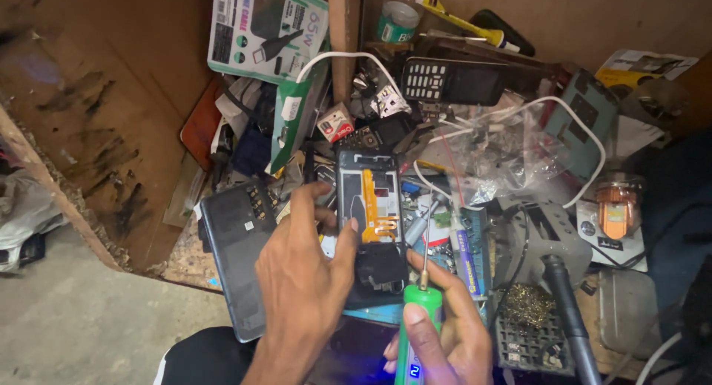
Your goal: The person uses a green screwdriver to remove screws from a disassembled mobile phone, then removes the battery and sets it aside. The person continues to manipulate the phone's internal components with the screwdriver.
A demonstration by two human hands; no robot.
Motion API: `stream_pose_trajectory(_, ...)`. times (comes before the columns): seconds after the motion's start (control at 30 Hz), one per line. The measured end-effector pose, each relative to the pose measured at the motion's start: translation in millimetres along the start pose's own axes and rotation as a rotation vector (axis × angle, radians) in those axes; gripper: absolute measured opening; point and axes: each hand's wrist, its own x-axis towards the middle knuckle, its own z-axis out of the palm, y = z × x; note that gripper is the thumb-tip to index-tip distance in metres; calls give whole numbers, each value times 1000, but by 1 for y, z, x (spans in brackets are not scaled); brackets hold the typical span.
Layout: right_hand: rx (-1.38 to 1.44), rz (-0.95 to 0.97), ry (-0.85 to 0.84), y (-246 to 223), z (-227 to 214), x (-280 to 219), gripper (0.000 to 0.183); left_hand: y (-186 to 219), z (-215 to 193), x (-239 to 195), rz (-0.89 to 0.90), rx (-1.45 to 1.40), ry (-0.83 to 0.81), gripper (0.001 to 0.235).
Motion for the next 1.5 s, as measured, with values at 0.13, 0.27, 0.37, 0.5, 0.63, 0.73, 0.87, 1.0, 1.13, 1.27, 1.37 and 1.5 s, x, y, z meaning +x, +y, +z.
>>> stream_pose_trajectory(0.13, 33, 38, 7, 5, -3, -1, 64, -4, 8, -1, -105, -326, -41, 53)
stream_pose_trajectory(0.27, 78, -18, -2, 7, -4, -1, 64, -12, 16, -1, -155, -835, -91, 63)
stream_pose_trajectory(0.37, 98, -201, -65, 4, -8, -1, 63, -21, 17, -1, -82, -1030, -56, 64)
stream_pose_trajectory(0.5, 133, -265, -108, -2, -10, 0, 64, -35, 12, 4, -41, -1091, -30, 60)
stream_pose_trajectory(0.63, 168, -303, -176, -5, -8, 2, 62, -40, 10, 6, -42, -1131, -39, 58)
stream_pose_trajectory(0.73, 222, -301, -254, -4, -9, 4, 63, -40, 11, 5, -42, -1145, -71, 55)
stream_pose_trajectory(0.87, 292, -257, -230, 5, -7, -1, 68, -38, 13, 3, -27, -1185, -129, 51)
stream_pose_trajectory(1.0, 295, -91, -262, 9, -11, -4, 76, -36, 14, 0, -111, -1185, -196, 45)
stream_pose_trajectory(1.13, 244, -102, -229, 6, -11, -1, 77, -34, 16, 0, -84, -1192, -189, 41)
stream_pose_trajectory(1.27, 190, -35, -149, 3, -10, -1, 79, -33, 16, -1, -78, -1128, -142, 32)
stream_pose_trajectory(1.37, 205, -65, -135, 3, -8, -2, 78, -33, 17, 0, -119, -1065, -86, 26)
stream_pose_trajectory(1.5, 231, -70, -158, 5, -8, -2, 80, -36, 18, 0, -144, -1046, -49, 25)
